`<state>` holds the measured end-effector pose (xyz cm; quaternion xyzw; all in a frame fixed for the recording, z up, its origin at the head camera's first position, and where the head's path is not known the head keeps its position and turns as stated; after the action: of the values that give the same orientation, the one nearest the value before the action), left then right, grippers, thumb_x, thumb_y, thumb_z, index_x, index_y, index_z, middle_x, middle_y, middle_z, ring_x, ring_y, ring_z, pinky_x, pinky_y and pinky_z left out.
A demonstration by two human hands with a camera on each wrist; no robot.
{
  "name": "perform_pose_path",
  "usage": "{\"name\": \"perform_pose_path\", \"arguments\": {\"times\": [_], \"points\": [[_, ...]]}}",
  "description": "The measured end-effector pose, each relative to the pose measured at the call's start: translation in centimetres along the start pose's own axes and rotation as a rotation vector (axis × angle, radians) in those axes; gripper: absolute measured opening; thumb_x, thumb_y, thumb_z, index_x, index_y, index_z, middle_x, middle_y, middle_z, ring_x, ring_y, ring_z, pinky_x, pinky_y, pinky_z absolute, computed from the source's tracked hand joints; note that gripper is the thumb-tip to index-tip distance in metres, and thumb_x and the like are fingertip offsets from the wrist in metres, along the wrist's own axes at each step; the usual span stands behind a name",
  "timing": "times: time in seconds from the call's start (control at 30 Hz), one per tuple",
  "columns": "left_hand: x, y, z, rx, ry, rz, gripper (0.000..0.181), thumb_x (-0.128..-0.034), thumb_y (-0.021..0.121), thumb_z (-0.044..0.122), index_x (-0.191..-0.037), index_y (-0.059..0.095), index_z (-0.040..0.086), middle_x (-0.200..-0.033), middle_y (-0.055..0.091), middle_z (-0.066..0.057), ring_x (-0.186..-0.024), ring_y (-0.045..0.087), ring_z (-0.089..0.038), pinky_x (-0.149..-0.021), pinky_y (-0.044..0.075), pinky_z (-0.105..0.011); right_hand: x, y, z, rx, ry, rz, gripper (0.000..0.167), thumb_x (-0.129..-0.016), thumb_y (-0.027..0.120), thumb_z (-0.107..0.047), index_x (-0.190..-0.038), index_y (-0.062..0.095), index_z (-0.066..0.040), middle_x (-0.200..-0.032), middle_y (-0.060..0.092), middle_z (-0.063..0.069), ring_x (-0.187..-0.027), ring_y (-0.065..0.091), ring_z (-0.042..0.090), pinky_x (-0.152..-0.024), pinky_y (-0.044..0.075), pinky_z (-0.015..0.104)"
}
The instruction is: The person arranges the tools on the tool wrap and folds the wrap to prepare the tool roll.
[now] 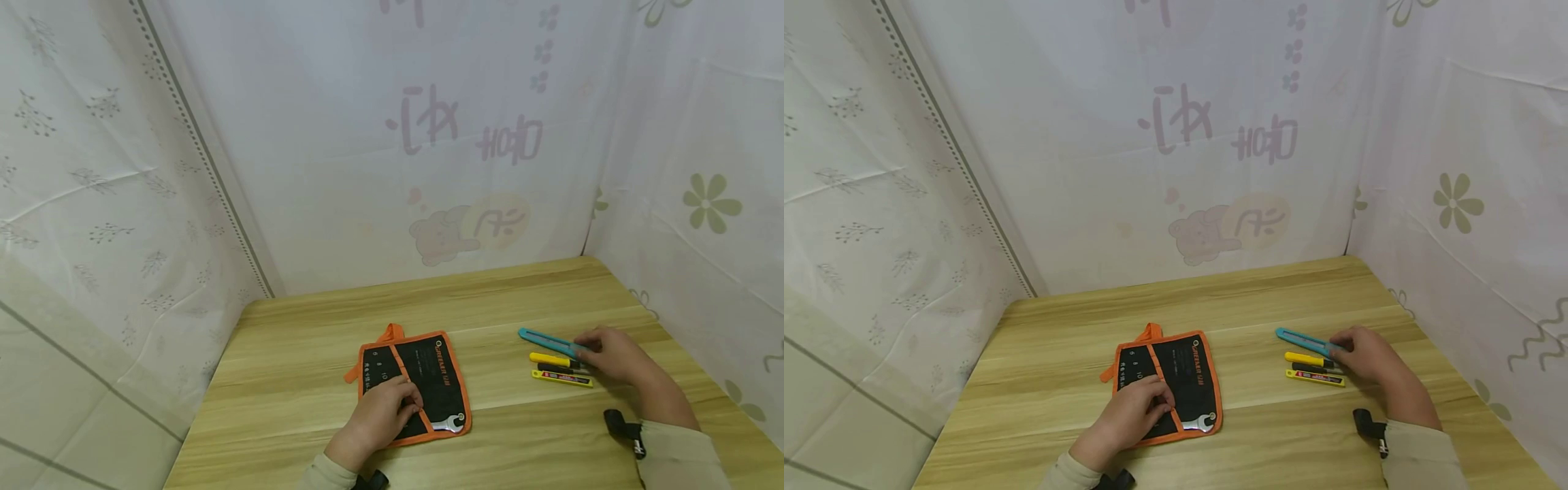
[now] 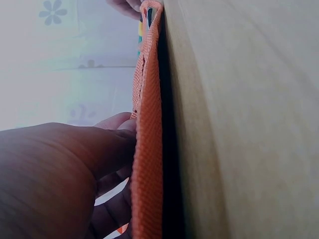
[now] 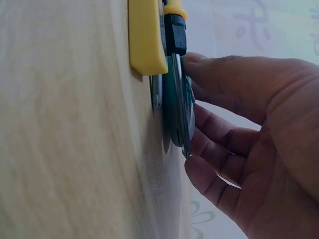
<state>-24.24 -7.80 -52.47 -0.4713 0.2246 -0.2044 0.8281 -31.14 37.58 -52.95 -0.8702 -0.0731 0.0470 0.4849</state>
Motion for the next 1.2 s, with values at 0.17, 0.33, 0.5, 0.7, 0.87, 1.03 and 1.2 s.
{"name": "perform_pose_path", "arguments": {"times": [0.17, 0.33, 0.5, 0.7, 0.87, 1.03, 1.2], "points": [[-0.04, -0.02, -0.01, -0.003, -0.002, 0.001, 0.011, -0.0957, 0.080, 0.019, -0.094, 0.072, 0.028, -0.091, 0.057, 0.018, -0.079, 0.055, 0.004, -0.071, 0.052, -0.021, 0.07, -0.09, -0.18, 0.004, 0.003, 0.008, 0.031, -0.094, 0.079, -0.017, -0.115, 0.075, 0.006, -0.106, 0.071, 0.017, -0.093, 0.069, 0.033, -0.082, 0.056, 0.056], [-0.04, -0.07, -0.01, -0.007, 0.003, 0.009, 0.012, -0.0950, 0.081, 0.019, -0.093, 0.073, 0.028, -0.090, 0.056, 0.018, -0.078, 0.054, 0.004, -0.071, 0.051, -0.020, 0.15, -0.22, -0.49, 0.002, 0.010, 0.004, 0.037, -0.091, 0.082, -0.017, -0.118, 0.074, 0.006, -0.108, 0.070, 0.020, -0.095, 0.068, 0.035, -0.084, 0.055, 0.058], [-0.04, -0.12, 0.00, -0.008, 0.006, 0.016, 0.013, -0.0947, 0.081, 0.019, -0.092, 0.073, 0.029, -0.090, 0.057, 0.018, -0.078, 0.054, 0.004, -0.070, 0.051, -0.020, 0.15, -0.08, -0.41, 0.017, 0.019, 0.014, 0.038, -0.090, 0.083, -0.018, -0.119, 0.074, 0.006, -0.109, 0.070, 0.019, -0.095, 0.068, 0.035, -0.084, 0.055, 0.058], [-0.04, -0.11, 0.00, 0.003, -0.003, 0.017, 0.013, -0.0941, 0.082, 0.018, -0.093, 0.075, 0.029, -0.091, 0.058, 0.018, -0.078, 0.055, 0.004, -0.070, 0.051, -0.021, 0.06, 0.02, -0.26, 0.022, 0.030, 0.022, 0.039, -0.090, 0.084, -0.021, -0.118, 0.075, 0.004, -0.105, 0.068, 0.015, -0.093, 0.067, 0.033, -0.083, 0.055, 0.057], [-0.01, -0.08, 0.00, 0.004, -0.010, 0.016, 0.012, -0.0942, 0.081, 0.019, -0.093, 0.075, 0.029, -0.091, 0.058, 0.018, -0.078, 0.055, 0.004, -0.071, 0.051, -0.021, 0.04, -0.06, -0.30, 0.035, 0.026, 0.026, 0.040, -0.088, 0.086, -0.021, -0.116, 0.075, 0.004, -0.102, 0.067, 0.014, -0.092, 0.067, 0.033, -0.082, 0.055, 0.057], [-0.02, -0.08, -0.01, 0.003, -0.009, 0.022, 0.012, -0.0939, 0.082, 0.019, -0.093, 0.075, 0.029, -0.090, 0.058, 0.019, -0.077, 0.055, 0.004, -0.070, 0.051, -0.021, 0.06, -0.08, -0.26, 0.054, 0.037, 0.026, 0.040, -0.087, 0.086, -0.021, -0.116, 0.075, 0.004, -0.102, 0.067, 0.014, -0.092, 0.066, 0.032, -0.082, 0.054, 0.057], [-0.02, -0.11, 0.03, -0.004, -0.005, 0.029, 0.012, -0.0931, 0.082, 0.018, -0.094, 0.076, 0.029, -0.090, 0.058, 0.019, -0.077, 0.055, 0.004, -0.069, 0.051, -0.020, 0.17, -0.17, -0.29, 0.057, 0.039, 0.031, 0.039, -0.088, 0.085, -0.022, -0.115, 0.074, 0.003, -0.101, 0.064, 0.012, -0.088, 0.062, 0.027, -0.077, 0.053, 0.050]]}}
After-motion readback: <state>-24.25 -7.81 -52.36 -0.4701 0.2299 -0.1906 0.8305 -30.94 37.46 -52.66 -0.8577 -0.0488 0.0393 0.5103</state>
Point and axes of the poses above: each hand's wrist, its own x-axis away from the middle knuckle, its own y-axis out of the palm, z = x × y, the point moved 6 cm from there along -x, towards the middle knuckle
